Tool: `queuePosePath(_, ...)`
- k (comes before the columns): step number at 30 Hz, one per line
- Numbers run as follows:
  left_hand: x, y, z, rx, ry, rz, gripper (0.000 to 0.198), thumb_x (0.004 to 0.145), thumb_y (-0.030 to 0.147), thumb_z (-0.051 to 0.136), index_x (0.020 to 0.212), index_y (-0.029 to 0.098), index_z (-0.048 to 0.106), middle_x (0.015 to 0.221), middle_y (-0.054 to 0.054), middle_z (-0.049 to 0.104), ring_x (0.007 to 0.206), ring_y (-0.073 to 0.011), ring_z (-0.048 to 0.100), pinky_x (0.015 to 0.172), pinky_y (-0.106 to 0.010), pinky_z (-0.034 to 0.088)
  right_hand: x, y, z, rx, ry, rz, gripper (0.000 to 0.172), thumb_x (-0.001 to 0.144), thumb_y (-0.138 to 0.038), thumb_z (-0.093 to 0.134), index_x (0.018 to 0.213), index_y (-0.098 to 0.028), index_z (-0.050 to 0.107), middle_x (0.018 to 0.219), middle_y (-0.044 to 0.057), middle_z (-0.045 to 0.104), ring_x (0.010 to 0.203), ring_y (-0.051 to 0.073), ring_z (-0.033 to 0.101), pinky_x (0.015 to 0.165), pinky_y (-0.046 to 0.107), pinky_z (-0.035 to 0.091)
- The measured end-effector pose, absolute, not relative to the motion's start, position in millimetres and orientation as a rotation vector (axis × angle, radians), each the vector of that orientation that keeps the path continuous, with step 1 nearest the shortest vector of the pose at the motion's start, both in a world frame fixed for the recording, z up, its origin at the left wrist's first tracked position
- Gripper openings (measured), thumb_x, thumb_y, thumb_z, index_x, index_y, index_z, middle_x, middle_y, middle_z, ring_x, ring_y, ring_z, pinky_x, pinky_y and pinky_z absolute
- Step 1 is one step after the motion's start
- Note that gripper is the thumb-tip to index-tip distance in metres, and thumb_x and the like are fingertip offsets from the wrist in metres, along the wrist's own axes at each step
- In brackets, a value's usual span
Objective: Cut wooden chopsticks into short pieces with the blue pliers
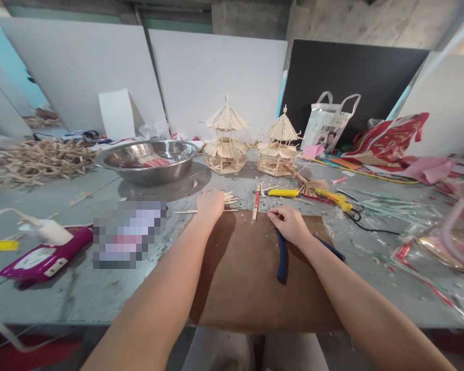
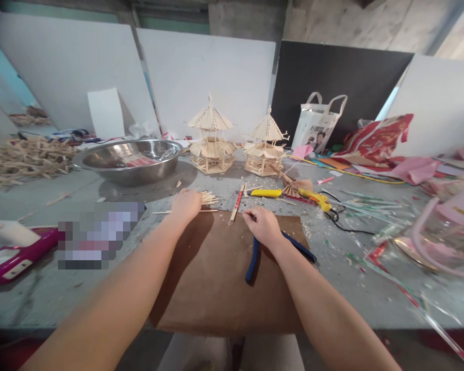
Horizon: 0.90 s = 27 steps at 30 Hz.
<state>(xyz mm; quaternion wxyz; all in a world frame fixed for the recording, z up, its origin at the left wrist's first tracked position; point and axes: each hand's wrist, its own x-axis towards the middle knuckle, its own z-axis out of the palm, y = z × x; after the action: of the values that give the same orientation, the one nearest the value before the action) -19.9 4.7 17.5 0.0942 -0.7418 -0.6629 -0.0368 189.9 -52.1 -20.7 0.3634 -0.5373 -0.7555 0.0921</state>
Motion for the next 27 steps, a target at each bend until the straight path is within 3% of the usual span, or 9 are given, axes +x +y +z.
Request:
queuePosePath(10,-1,-7,20,-2.410,-1.891,0.160,0.023,0.069,0.015,0.048,0.088,0.012,0.061,0.089,-0.015,0.061,0.087,-0.0253,0.055,0.072,-0.035,0.043,189,-53,-20,-1.389,-1.969,0.232,0.020,0.075,-0.028,0.043,0.076,-0.021,0.062,0.076,0.002,0.063,0.069,0.014,0.055,0.061,0.024,0.038)
queuePosePath(16,-5,0,15,-2.440,-1.828,0.129,0.024,0.070,0.012,0.043,0.086,0.011,0.061,0.089,-0.016,0.060,0.088,-0.0243,0.055,0.072,-0.034,0.042,189,-53,-21,-1.368,-1.980,0.234,0.020,0.075,-0.028,0.044,0.076,-0.021,0.062,0.075,0.001,0.063,0.070,0.014,0.055,0.062,0.024,0.038)
queuePosePath(27,-17,11,4,-2.510,-1.718,0.018,0.016,0.070,0.023,0.047,0.074,0.014,0.060,0.083,-0.012,0.061,0.078,-0.0210,0.056,0.065,-0.028,0.040,189,-53,-21,-1.339,-1.991,0.258,0.019,0.074,-0.027,0.044,0.076,-0.022,0.063,0.075,0.001,0.064,0.070,0.014,0.055,0.061,0.024,0.039)
